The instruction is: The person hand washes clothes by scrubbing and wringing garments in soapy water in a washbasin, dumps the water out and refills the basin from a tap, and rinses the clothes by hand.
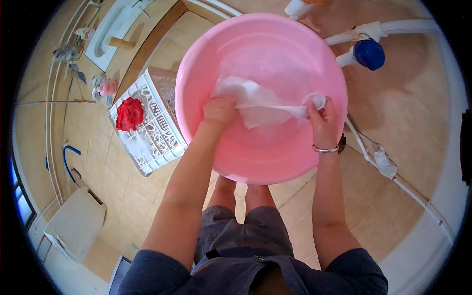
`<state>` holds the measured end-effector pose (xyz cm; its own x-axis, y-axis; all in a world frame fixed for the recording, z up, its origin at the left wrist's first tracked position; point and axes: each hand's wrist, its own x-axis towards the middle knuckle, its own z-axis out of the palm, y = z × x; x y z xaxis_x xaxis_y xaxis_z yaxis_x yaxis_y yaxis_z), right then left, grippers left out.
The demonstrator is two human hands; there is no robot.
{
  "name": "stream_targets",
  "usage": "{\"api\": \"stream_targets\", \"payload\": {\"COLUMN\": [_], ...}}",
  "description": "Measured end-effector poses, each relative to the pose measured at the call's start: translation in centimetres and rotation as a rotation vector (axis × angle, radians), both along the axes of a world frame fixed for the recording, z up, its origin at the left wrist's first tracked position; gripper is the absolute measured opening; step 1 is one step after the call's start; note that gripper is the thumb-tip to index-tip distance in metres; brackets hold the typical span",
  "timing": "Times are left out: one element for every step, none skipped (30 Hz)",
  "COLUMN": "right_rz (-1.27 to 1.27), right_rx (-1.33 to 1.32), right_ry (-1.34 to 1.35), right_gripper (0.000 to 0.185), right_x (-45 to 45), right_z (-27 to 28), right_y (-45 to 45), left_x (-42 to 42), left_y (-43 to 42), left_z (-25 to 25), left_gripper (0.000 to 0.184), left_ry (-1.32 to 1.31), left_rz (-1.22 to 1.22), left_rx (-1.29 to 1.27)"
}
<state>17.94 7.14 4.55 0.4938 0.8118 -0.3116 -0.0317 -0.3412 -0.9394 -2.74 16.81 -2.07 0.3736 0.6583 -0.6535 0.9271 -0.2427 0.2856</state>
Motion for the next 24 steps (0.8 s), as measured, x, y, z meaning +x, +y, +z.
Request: {"api": "stream_targets", "payload": {"right_rz": [-0.002,-0.030,-0.058,-0.058,0.106,0.266,0.261,0.559,0.853,0.851,0.785,0.720,0.721,0.497,0.272,0.269,0.169,0.066,0.065,0.155,0.243,0.305,0.367,0.436], "right_rx": [0.003,0.057,0.113,0.116,0.084,0.051,0.052,-0.143,-0.344,-0.342,-0.346,-0.348,-0.346,-0.164,0.015,0.012,0.144,0.278,0.278,0.321,0.363,0.292,0.217,0.123], "right_ry": [-0.002,0.080,0.164,0.166,-0.001,-0.168,-0.167,-0.468,-0.769,-0.772,-0.778,-0.783,-0.785,-0.692,-0.594,-0.595,-0.654,-0.711,-0.709,-0.755,-0.799,-0.793,-0.786,-0.814], "right_gripper": [0.017,0.016,0.014,0.014,0.020,0.026,0.026,0.024,0.023,0.023,0.024,0.025,0.025,0.023,0.020,0.020,0.020,0.020,0.020,0.021,0.022,0.025,0.028,0.031], "right_x": [0.2,0.4,0.5,0.6,0.8,0.9,0.8,0.7,0.7,0.8,1.0,1.1,0.7,0.1,-0.2,-0.4,-0.6,-0.6,-0.5,-0.1,0.0,0.0,-0.2,-0.5], "right_z": [0.6,1.0,1.4,1.7,1.9,2.2,3.2,4.6,5.4,5.5,5.5,5.6,6.6,8.3,9.8,10.6,11.3,11.6,11.3,10.5,9.5,7.9,5.8,3.4], "right_y": [0.2,0.5,0.8,1.0,1.2,1.2,1.3,1.5,1.5,1.7,2.1,2.4,2.7,2.7,2.7,2.3,1.9,1.7,1.5,1.2,0.8,1.0,1.5,1.7], "left_x": [-0.3,-0.9,-1.3,-1.7,-2.2,-2.5,-2.8,-3.1,-3.3,-3.1,-2.6,-1.9,-0.6,-0.1,0.3,0.6,0.7,0.8,0.8,0.9,1.2,1.3,1.5,1.7], "left_y": [0.1,0.2,0.6,1.0,1.4,1.9,2.3,2.8,3.0,2.9,2.8,2.6,2.4,2.5,2.6,2.7,2.7,2.4,2.1,2.0,1.6,1.2,0.7,0.2], "left_z": [-0.2,-0.7,0.0,0.7,1.4,2.7,3.8,4.8,5.4,5.5,5.7,5.9,8.4,9.9,11.0,12.2,13.7,13.8,13.8,13.9,13.0,11.2,9.1,6.8], "left_gripper": [0.026,0.023,0.021,0.021,0.018,0.015,0.015,0.017,0.018,0.018,0.015,0.013,0.013,0.013,0.013,0.014,0.015,0.015,0.014,0.014,0.015,0.018,0.022,0.027], "left_ry": [-0.002,-0.103,-0.202,-0.200,-0.287,-0.369,-0.367,-0.520,-0.673,-0.675,-0.812,-0.947,-1.054,-1.055,-1.084,-1.105,-1.061,-1.060,-1.027,-0.988,-0.886,-0.763,-0.607,-0.451], "left_rz": [-0.002,-0.025,-0.048,-0.048,0.147,0.343,0.339,0.473,0.607,0.605,0.733,0.860,0.997,0.996,0.915,0.832,0.799,0.798,0.674,0.546,0.477,0.403,0.387,0.369], "left_rx": [0.003,-0.007,-0.017,-0.014,-0.279,-0.545,-0.544,-0.486,-0.425,-0.421,-0.343,-0.259,-0.261,-0.263,-0.113,0.036,0.090,0.089,0.242,0.393,0.540,0.563,0.471,0.379]}}
